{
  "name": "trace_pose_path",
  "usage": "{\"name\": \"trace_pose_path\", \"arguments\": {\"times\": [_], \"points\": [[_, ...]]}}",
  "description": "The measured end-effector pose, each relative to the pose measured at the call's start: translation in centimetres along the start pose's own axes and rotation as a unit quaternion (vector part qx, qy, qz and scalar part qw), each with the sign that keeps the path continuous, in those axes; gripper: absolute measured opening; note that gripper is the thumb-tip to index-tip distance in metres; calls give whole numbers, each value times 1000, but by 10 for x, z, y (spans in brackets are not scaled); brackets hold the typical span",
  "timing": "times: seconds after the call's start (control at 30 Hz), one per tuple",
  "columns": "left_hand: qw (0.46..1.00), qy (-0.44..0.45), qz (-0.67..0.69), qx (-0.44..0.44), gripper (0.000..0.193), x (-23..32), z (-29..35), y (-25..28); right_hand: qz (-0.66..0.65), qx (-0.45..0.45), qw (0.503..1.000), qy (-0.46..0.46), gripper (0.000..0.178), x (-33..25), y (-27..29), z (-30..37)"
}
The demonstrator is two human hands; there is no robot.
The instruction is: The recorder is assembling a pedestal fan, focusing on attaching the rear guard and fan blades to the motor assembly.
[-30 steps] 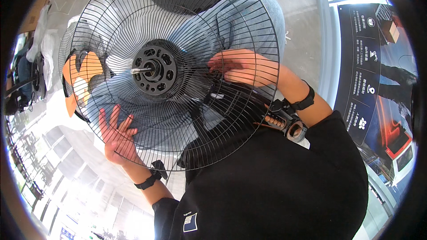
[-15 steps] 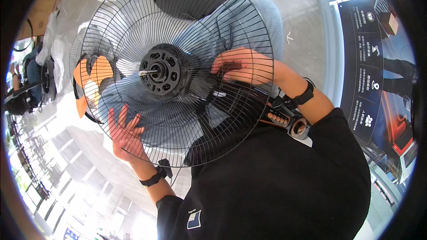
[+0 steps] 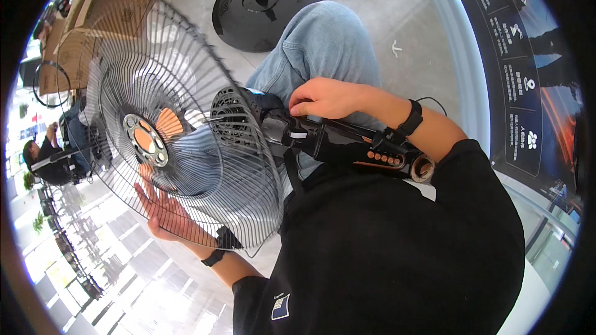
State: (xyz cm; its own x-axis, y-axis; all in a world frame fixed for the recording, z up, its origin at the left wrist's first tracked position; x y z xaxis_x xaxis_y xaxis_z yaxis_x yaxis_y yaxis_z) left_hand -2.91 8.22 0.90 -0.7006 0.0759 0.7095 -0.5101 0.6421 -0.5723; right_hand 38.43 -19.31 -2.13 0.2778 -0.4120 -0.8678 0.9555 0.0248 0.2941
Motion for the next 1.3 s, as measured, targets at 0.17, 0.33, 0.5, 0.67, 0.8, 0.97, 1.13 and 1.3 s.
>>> {"name": "trace_pose_path", "arguments": {"times": [0.17,0.33,0.5,0.67,0.8,0.97,1.13,1.3], "points": [[973,-26,-181,139,99,-12,12,-15,120,34,986,-115,54,-9,-9,-14],[996,-23,-8,82,80,-4,37,14,13,-25,995,-96,44,-9,-2,-9],[975,-36,-119,182,84,-9,42,8,-58,-74,995,-26,34,-1,9,-3],[988,-22,57,142,81,-8,55,35,43,-59,995,-68,38,-12,4,-7],[961,-27,-149,231,84,-27,49,16,104,-31,988,-111,50,-18,-1,-6],[959,-17,-158,233,83,-35,56,25,140,-5,987,-82,53,-12,-7,-5],[939,-33,-191,285,80,-44,49,-4,170,-39,979,-105,59,-20,1,-9],[982,-43,137,119,78,19,79,98,92,22,995,-32,42,-15,-1,-10]]}}
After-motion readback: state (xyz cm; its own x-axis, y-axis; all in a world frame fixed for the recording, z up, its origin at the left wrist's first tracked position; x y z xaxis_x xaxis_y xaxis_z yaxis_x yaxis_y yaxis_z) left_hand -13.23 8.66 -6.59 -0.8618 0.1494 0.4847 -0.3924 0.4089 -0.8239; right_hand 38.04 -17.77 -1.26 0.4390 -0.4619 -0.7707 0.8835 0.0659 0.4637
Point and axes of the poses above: each hand's wrist, its own z-axis away from the middle knuckle, its own y-axis out of the back of the hand, x = y × z, the point moved 1 cm from there along -z, towards the middle knuckle, and after that the axes turned 13 degrees about -y, right-handed, at the moved point
